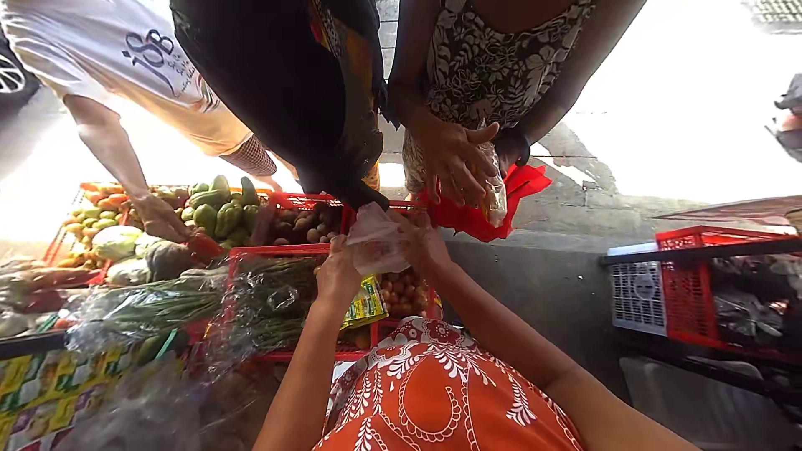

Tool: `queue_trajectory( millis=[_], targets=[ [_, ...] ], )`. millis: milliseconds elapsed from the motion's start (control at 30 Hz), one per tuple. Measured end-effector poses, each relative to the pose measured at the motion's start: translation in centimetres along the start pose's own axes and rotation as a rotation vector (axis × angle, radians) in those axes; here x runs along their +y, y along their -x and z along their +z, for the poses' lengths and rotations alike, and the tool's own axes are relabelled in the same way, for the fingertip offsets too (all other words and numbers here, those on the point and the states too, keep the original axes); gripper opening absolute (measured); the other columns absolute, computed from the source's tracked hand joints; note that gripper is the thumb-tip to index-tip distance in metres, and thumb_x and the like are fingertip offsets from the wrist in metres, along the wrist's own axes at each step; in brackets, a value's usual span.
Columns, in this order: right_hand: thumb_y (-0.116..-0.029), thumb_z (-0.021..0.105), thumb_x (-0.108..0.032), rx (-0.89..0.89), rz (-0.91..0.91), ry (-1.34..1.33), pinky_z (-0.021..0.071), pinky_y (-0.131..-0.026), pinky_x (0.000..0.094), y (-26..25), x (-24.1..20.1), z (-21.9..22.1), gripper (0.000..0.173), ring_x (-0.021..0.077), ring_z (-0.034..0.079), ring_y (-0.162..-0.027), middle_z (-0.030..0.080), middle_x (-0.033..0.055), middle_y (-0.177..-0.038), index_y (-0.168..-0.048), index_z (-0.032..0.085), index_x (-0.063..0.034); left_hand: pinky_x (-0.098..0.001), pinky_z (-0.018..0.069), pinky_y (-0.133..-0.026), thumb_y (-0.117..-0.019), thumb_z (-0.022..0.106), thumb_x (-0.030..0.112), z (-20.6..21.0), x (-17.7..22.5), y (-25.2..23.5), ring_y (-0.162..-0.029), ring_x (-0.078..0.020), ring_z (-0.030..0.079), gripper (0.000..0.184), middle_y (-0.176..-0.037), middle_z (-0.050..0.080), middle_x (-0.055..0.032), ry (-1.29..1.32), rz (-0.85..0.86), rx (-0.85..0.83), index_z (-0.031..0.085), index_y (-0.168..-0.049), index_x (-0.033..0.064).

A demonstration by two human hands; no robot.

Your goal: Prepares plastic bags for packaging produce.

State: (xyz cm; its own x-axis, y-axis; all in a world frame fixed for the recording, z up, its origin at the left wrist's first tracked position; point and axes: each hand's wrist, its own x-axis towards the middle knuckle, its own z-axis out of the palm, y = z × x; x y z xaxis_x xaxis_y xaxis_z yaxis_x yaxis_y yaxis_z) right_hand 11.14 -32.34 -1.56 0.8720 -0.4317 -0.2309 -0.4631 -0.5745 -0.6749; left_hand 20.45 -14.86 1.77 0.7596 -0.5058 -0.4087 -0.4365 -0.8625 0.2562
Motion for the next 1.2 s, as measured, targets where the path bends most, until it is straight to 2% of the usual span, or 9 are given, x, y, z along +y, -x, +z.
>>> queue_trajectory(
  millis=[133, 400, 500, 600, 667, 733, 900, 1067, 1200],
  targets=[
    [-0.0844, 0.065, 0.011, 0.06, 0.071, 0.101, 0.0558, -0.09, 0.0622, 0.4, 1.9, -1.0, 0.058, 0.0475, 0.059, -0.121, 0.044, 0.0276, -0.15, -0.139, 0.06, -0.0082, -0.0562, 0.0553, -0.093, -0.0878, 0.062, -0.004, 1.5, 1.9, -0.2, -0.13, -0.0342, 0.056, 0.056, -0.163, 0.034, -0.0053, -0.05, 0.122, -0.081, 0.061, -0.14, 0.0145],
    [-0.0902, 0.064, 0.001, -0.007, -0.006, 0.041, 0.0554, -0.088, 0.0649, 2.8, 3.6, -1.9, 0.053, 0.047, 0.064, -0.113, 0.053, 0.028, -0.142, -0.142, 0.058, -0.0087, -0.0614, 0.0542, -0.092, -0.0864, 0.072, 0.011, 3.1, 2.9, 0.6, -0.123, -0.0372, 0.061, 0.057, -0.162, 0.037, -0.0103, 0.141, 0.222, -0.089, 0.059, -0.142, 0.0093],
    [-0.098, 0.061, -0.006, -0.007, -0.194, 0.052, 0.0512, -0.095, 0.068, 3.4, 2.9, -2.1, 0.032, 0.0466, 0.062, -0.118, 0.062, 0.0264, -0.132, -0.129, 0.068, -0.0037, -0.0573, 0.0547, -0.096, -0.0953, 0.069, 0.017, 4.0, 1.6, 1.3, -0.123, -0.0323, 0.063, 0.042, -0.146, 0.056, -0.013, 0.331, 0.292, 0.134, 0.065, -0.137, 0.0107],
    [-0.0999, 0.057, -0.012, -0.074, -0.45, -0.013, 0.0562, -0.087, 0.0561, 3.2, 1.1, -1.7, 0.026, 0.035, 0.07, -0.099, 0.07, 0.0228, -0.113, -0.117, 0.072, 0.0008, -0.0491, 0.0571, -0.093, -0.0919, 0.061, -0.004, 4.9, -1.7, 2.1, -0.106, -0.0299, 0.069, 0.024, -0.113, 0.071, -0.0168, 0.555, 0.303, 0.374, 0.076, -0.11, 0.0015],
    [-0.0991, 0.057, -0.021, -0.187, -0.513, -0.134, 0.057, -0.088, 0.0453, 2.7, -1.2, -1.0, 0.032, 0.0247, 0.069, -0.097, 0.071, 0.0194, -0.111, -0.116, 0.072, 0.0016, -0.0458, 0.0559, -0.09, -0.0885, 0.058, -0.01, 4.5, -4.8, 3.7, -0.096, -0.0276, 0.07, 0.018, -0.096, 0.073, -0.0167, 0.753, 0.202, 0.429, 0.075, -0.092, -0.0033],
    [-0.0977, 0.059, -0.03, -0.234, -0.562, -0.22, 0.0566, -0.092, 0.0408, 2.5, -4.5, 0.5, 0.04, 0.0214, 0.068, -0.103, 0.069, 0.0189, -0.117, -0.122, 0.069, 0.0011, -0.0445, 0.0543, -0.084, -0.0908, 0.053, -0.007, 4.3, -8.2, 6.8, -0.089, -0.0248, 0.068, 0.018, -0.09, 0.071, -0.0165, 0.962, 0.057, 0.373, 0.071, -0.089, -0.0062],
    [-0.0986, 0.059, -0.024, -0.395, -0.789, -0.173, 0.0572, -0.091, 0.0453, 2.0, -14.3, 6.9, 0.036, 0.0287, 0.065, -0.111, 0.062, 0.0218, -0.127, -0.124, 0.065, 0.0004, -0.0391, 0.0541, -0.077, -0.0932, 0.046, -0.005, 10.8, -16.4, 18.6, -0.08, -0.0204, 0.062, 0.019, -0.088, 0.065, -0.0163, 1.108, -0.229, 0.398, 0.065, -0.095, -0.0095],
    [-0.0962, 0.064, -0.01, -0.825, -1.195, -0.138, 0.0608, -0.089, 0.0433, 6.5, -23.3, 18.0, 0.018, 0.0219, 0.071, -0.098, 0.071, 0.0138, -0.107, -0.108, 0.074, -0.001, -0.041, 0.0541, -0.09, -0.0955, 0.04, -0.001, 20.1, -21.2, 31.0, -0.092, -0.0229, 0.066, 0.03, -0.099, 0.068, -0.0203, 1.141, -0.733, 0.528, 0.066, -0.104, -0.0117],
    [-0.0962, 0.065, -0.013, -0.994, -1.468, -0.127, 0.058, -0.093, 0.047, 13.5, -30.6, 26.6, 0.014, 0.0252, 0.07, -0.103, 0.073, 0.0104, -0.105, -0.101, 0.076, -0.0061, -0.0442, 0.053, -0.088, -0.0994, 0.041, 0.013, 23.3, -22.6, 38.5, -0.092, -0.0237, 0.066, 0.034, -0.097, 0.069, -0.0176, 1.045, -1.022, 0.686, 0.067, -0.109, -0.0069]
  ],
)
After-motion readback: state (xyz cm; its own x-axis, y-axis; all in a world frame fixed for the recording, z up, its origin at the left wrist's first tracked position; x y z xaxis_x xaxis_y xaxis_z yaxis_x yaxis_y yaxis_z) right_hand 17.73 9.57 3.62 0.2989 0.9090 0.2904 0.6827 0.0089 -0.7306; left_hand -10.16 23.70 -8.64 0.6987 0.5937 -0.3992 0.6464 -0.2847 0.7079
